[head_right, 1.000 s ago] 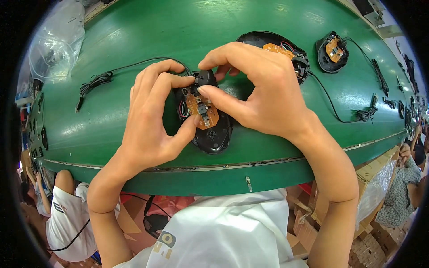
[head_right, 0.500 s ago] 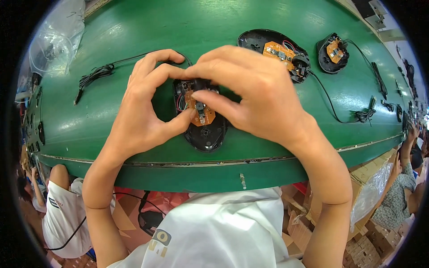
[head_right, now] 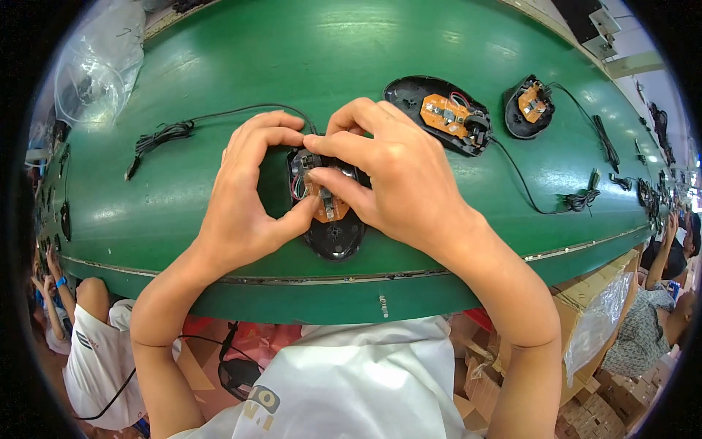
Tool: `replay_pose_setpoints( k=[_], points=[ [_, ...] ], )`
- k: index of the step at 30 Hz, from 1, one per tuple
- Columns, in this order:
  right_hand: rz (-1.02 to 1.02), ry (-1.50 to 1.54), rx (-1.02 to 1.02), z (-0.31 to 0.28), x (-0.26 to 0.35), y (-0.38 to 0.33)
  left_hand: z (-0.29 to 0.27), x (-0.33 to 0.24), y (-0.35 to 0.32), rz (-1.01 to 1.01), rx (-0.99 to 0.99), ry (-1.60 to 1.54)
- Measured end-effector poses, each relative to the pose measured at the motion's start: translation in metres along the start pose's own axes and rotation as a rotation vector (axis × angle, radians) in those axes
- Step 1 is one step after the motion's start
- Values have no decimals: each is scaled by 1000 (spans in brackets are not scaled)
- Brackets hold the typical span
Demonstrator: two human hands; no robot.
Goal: The person assembles a computer mouse by hand, fitting a circuit board, internal weights, and a USB cable into a mouse shell.
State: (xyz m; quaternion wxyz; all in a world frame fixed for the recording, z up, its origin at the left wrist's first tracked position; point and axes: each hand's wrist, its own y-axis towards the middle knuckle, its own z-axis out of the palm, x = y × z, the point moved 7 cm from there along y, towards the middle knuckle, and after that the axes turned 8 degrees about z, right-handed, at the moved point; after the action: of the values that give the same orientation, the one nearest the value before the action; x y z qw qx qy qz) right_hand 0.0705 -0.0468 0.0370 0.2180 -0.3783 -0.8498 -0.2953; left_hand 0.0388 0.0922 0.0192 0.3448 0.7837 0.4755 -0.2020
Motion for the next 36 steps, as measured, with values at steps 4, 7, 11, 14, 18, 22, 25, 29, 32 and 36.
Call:
replay_pose_setpoints(
  k=[4,7,11,14,18,22,25,29,32,36],
  points=[
    [79,105,-35,3,-11,-3,-5,1,-11,33,-49,-40],
    [63,164,-6,0,-9,1,-9,-11,-21,124,8,-56],
    [90,214,22,2,-15,1,-8,-16,-18,145,81,-71],
    [116,243,37,3,-21,0,-4,-15,-13,141,130,-77],
    [123,325,88,7,-28,5,-4,-12,-9,143,117,-102],
    [150,293,103,13,-20,9,-10,-1,-13,186,-64,-231],
    [138,151,159,6,-7,9,-25,-2,-10,230,-274,-224],
    [28,19,-36,-18,-11,-10,-9,0,-6,330,-422,-32],
    [-96,25,85,-43,-1,-31,-10,19,-15,311,-528,38],
    [-149,324,285,-43,72,-72,-16,21,-16,333,-548,68]
  ],
)
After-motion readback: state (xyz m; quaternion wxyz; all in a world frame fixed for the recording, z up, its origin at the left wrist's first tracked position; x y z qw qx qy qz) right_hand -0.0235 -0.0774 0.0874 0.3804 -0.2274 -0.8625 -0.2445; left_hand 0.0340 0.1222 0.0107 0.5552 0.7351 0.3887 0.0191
